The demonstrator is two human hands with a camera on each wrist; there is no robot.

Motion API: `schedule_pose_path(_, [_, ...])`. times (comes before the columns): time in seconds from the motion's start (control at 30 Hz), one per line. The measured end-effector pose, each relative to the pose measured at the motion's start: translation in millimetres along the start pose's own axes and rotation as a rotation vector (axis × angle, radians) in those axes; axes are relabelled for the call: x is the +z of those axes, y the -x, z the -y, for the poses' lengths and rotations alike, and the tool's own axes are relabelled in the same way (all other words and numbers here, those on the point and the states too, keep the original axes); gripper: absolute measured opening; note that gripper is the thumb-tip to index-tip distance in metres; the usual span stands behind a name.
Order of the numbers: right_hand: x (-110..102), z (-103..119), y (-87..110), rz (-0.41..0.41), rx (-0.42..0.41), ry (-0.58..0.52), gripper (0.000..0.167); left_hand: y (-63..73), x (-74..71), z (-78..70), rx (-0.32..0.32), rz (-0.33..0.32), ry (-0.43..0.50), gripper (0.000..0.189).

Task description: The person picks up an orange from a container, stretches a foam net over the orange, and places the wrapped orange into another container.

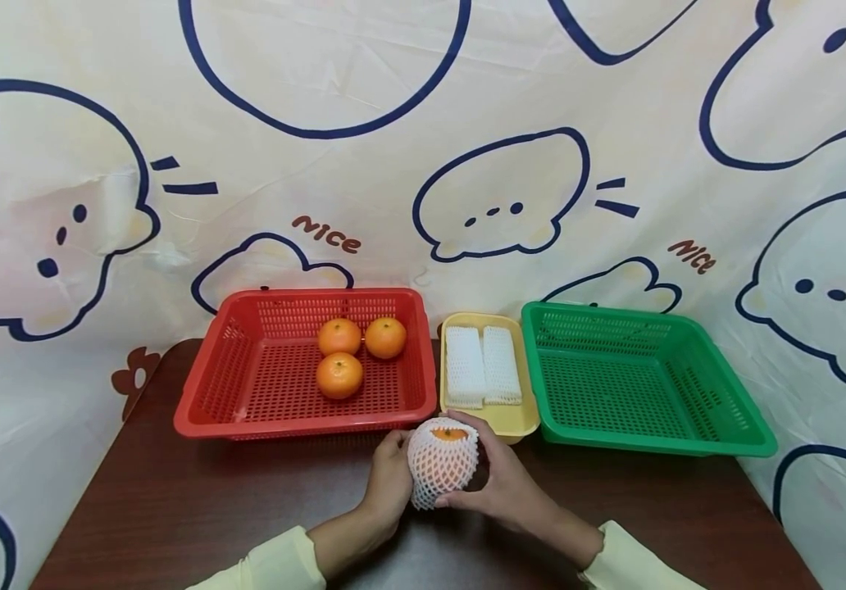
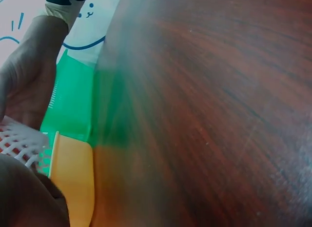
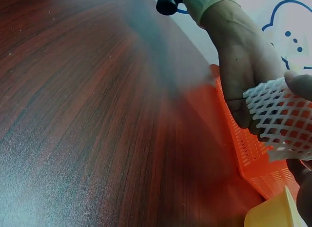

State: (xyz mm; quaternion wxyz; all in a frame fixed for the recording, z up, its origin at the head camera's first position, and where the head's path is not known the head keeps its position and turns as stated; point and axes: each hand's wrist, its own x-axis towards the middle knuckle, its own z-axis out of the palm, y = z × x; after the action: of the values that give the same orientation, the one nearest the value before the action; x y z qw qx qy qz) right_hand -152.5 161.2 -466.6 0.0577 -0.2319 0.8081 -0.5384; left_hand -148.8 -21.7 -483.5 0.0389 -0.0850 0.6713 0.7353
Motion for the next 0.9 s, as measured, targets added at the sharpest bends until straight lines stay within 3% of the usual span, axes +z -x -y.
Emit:
schedule_pose_path(0.17, [-6,1,-0.8,-0.037,0.076,-0.087,0.091,-0.3,-3.3,-8.1,0.038,0.048,-0.129,0.025])
schedule_pose_path(0.4, [-18,4,-3.1,-0.019,0.170,-0.232,0.082,8.6,-15.5,-21.8,0.108,0.130,-0.329,0.029])
schedule_pose_path(0.6, [-28,6,-6.2,-0.021,0.220,-0.277,0.081,12.5,-23.0,-37.9,0.195,0.178,-0.271,0.032])
schedule_pose_path(0.77, [-29,9,-7.6,0.000,0.211,-0.351,0.087,7.8,-24.2,-49.3,0.232,0.309,-0.211,0.052])
schedule_pose_path(0.9, [-26,14,-8.0,0.005,0.177,-0.385,0.090,5.3,-21.4,-52.9,0.218,0.399,-0.178,0.066])
